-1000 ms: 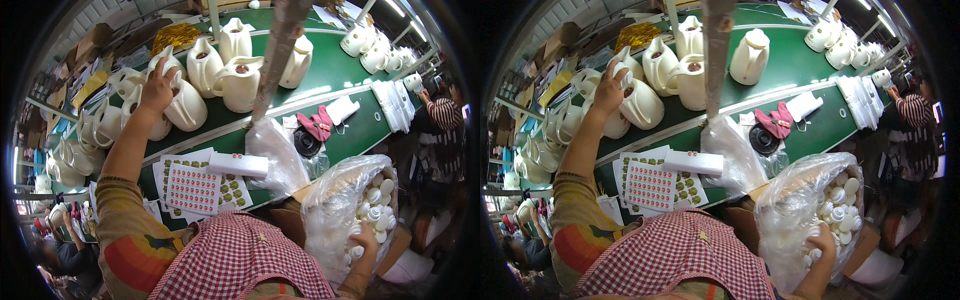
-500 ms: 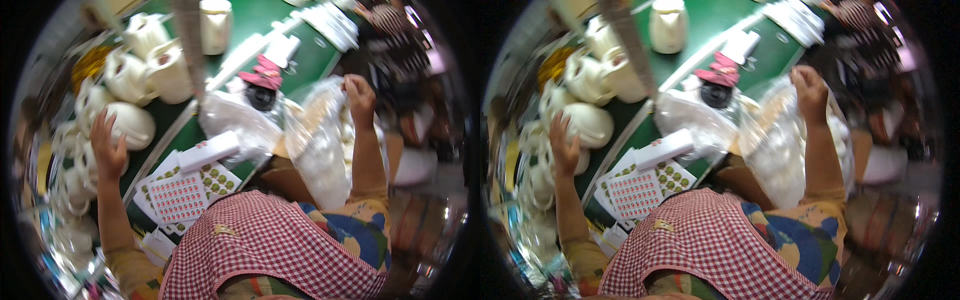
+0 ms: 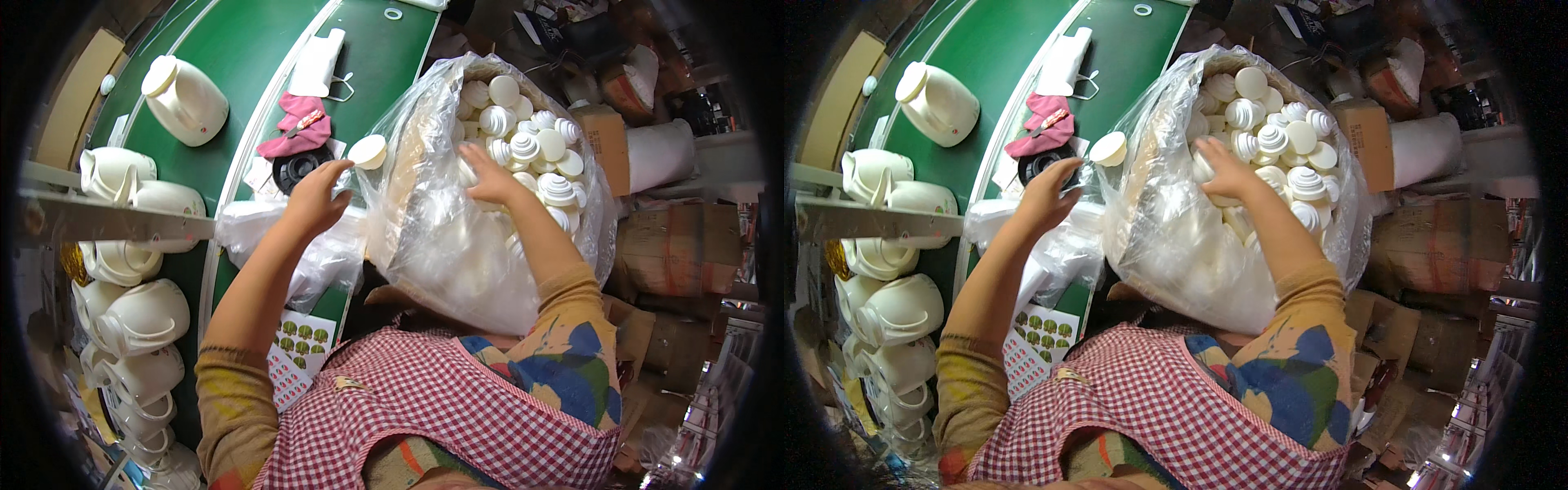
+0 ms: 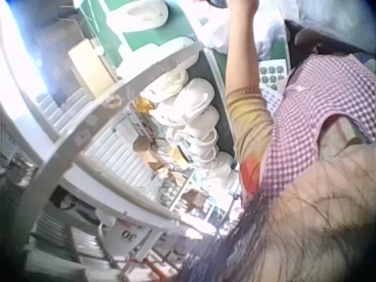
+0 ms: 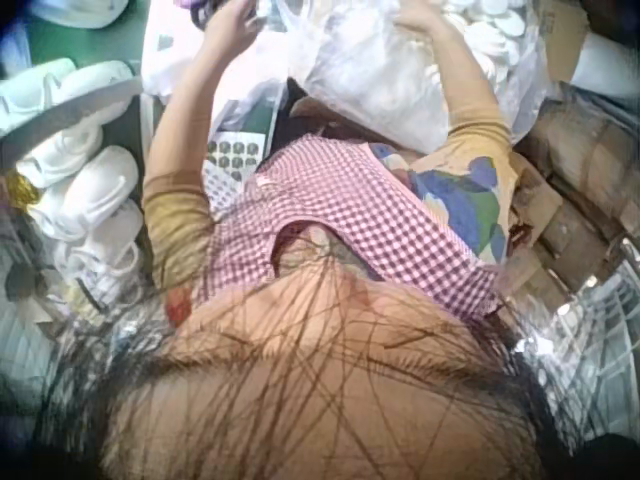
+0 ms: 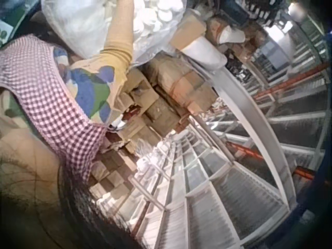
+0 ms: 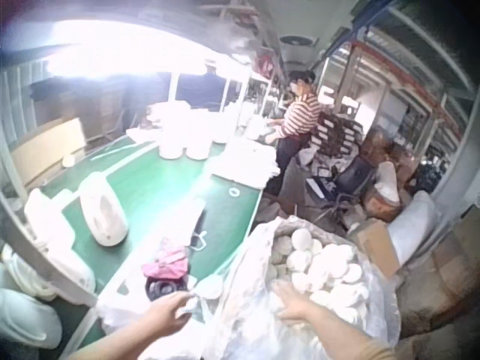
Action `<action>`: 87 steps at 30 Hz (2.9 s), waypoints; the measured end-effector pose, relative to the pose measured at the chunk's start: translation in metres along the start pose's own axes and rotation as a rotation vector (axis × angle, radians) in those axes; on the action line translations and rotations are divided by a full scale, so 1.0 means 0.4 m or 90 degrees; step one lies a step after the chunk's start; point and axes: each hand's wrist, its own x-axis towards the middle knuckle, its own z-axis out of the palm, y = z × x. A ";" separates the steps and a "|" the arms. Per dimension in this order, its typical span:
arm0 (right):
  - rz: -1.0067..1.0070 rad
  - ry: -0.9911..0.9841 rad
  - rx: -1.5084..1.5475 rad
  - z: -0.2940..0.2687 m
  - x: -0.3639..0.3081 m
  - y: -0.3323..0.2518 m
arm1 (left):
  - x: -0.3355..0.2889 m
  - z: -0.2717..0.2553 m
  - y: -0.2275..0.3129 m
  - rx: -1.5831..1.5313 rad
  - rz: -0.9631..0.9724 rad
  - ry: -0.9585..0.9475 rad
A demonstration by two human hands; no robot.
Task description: The person assembles white plastic pitchers by attaching lids and applying stickers. They pick up pitcher bodies and lids, fit them together, then peel and apply small stickers to the side of each pitcher before placing them on the table.
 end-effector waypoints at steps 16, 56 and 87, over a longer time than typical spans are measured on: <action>0.074 -0.035 0.442 -0.066 0.014 0.029 | 0.155 0.191 -0.088 0.059 -0.137 0.046; -0.590 0.506 0.077 0.209 0.303 -1.403 | -0.589 -0.912 -0.449 0.575 -0.254 0.372; 0.071 -0.249 -0.365 -0.012 -0.133 0.155 | 0.469 0.629 0.126 0.221 0.122 -0.422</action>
